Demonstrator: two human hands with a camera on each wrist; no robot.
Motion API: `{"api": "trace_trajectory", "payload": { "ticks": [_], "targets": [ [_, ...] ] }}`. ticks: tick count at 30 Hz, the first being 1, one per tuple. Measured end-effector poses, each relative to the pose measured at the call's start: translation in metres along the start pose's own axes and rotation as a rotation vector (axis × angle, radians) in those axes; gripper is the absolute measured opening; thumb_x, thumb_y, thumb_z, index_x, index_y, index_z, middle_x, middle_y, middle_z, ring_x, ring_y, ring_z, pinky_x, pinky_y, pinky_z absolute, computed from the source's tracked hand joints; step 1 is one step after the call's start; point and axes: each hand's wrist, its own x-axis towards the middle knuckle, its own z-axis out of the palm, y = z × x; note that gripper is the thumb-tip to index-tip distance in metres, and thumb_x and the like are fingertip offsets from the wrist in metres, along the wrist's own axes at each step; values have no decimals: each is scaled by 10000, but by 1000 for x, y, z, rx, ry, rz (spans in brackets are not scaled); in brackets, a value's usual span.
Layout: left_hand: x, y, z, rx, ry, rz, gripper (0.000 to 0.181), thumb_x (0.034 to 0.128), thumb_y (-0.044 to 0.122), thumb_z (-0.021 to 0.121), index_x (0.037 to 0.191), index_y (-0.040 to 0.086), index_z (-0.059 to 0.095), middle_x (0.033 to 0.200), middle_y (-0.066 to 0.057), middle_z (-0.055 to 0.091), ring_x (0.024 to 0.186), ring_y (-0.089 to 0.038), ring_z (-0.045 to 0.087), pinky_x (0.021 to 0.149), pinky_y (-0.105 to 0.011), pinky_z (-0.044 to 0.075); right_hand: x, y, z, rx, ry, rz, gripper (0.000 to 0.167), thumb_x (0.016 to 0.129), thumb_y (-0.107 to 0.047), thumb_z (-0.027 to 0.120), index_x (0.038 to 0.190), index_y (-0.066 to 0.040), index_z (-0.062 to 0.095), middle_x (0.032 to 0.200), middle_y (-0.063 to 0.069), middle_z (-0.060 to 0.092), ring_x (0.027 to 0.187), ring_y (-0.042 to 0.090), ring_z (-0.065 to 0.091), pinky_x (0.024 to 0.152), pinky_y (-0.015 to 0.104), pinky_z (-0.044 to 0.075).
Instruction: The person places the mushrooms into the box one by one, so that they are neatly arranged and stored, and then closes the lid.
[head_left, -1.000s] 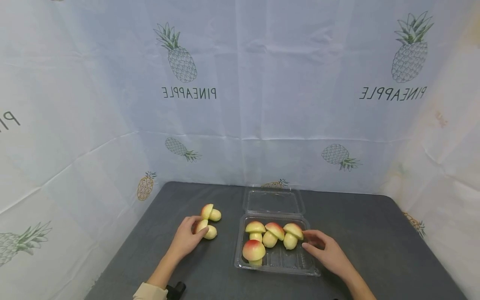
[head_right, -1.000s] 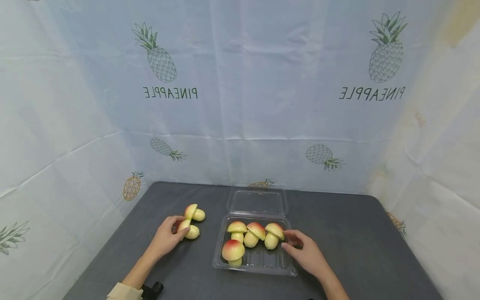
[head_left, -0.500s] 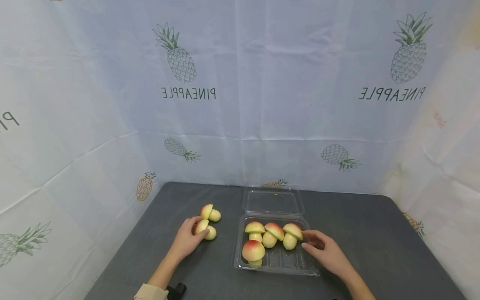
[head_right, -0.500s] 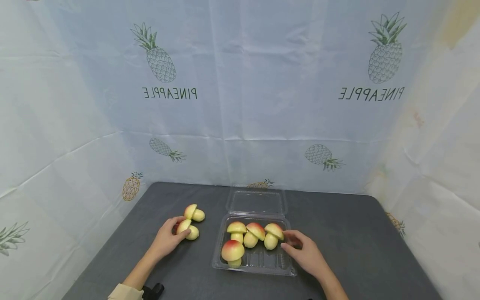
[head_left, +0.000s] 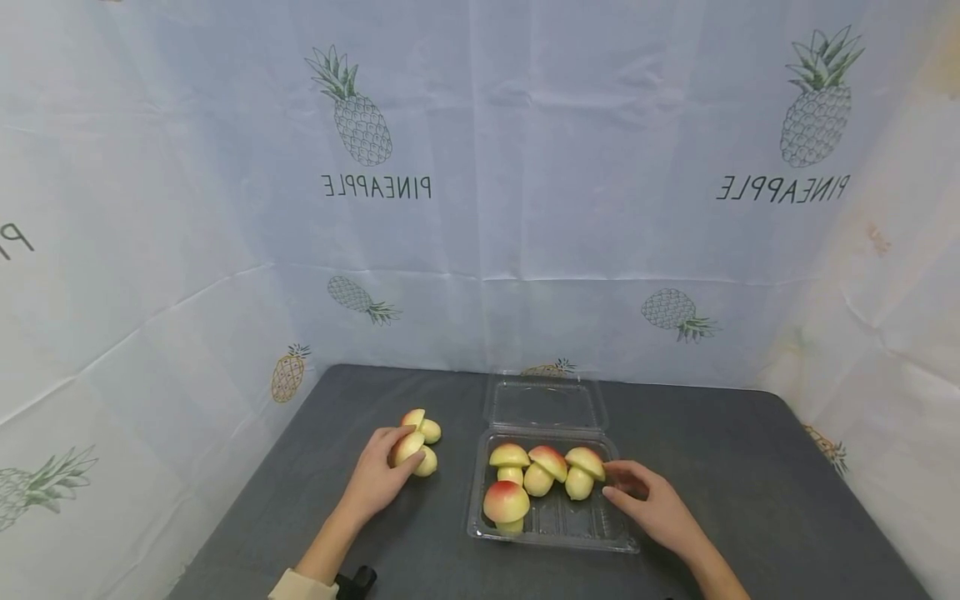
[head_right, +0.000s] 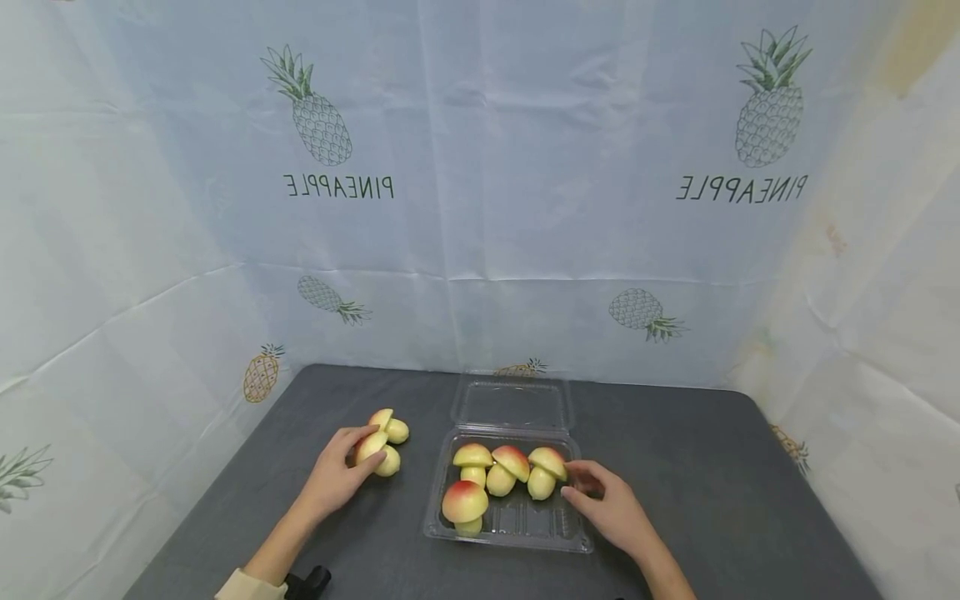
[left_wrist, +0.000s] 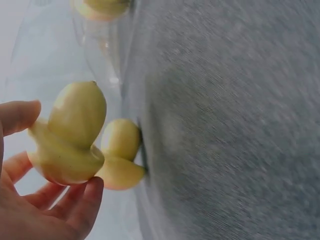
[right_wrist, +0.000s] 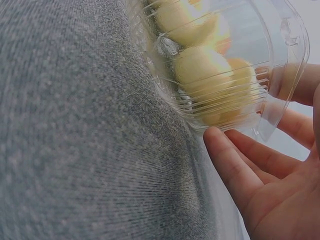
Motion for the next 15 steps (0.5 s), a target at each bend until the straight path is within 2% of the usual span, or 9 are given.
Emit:
{"api": "trace_trajectory", "payload": {
  "ticks": [3,10,15],
  "targets": [
    [0,8,0,-11,6,9,497,926,347,765,1343,101,654,1251,-80,582,1088,-252,594,869,-460,509,0,0,0,1,2,3,434,951,-271,735,1336,-100,630,1326,129,631,1158,302,624,862,327,551],
    [-2,23,3,-32,23,84,480,898,283,796,1322,98,668,1235,-69,587,1075,-239,593,871,-458,511,-1,-1,0,-6,5,10,429,953,-273,733,1334,-105,633,1324,129,634,1163,309,624,878,365,555],
    [-1,31,5,-46,23,124,445,894,274,801,1302,147,681,1235,-45,590,1085,-229,593,864,-447,520,-1,-2,0,8,2,15,424,950,-263,736,1331,-107,636,1321,127,635,1162,307,626,873,347,555]
  ]
}}
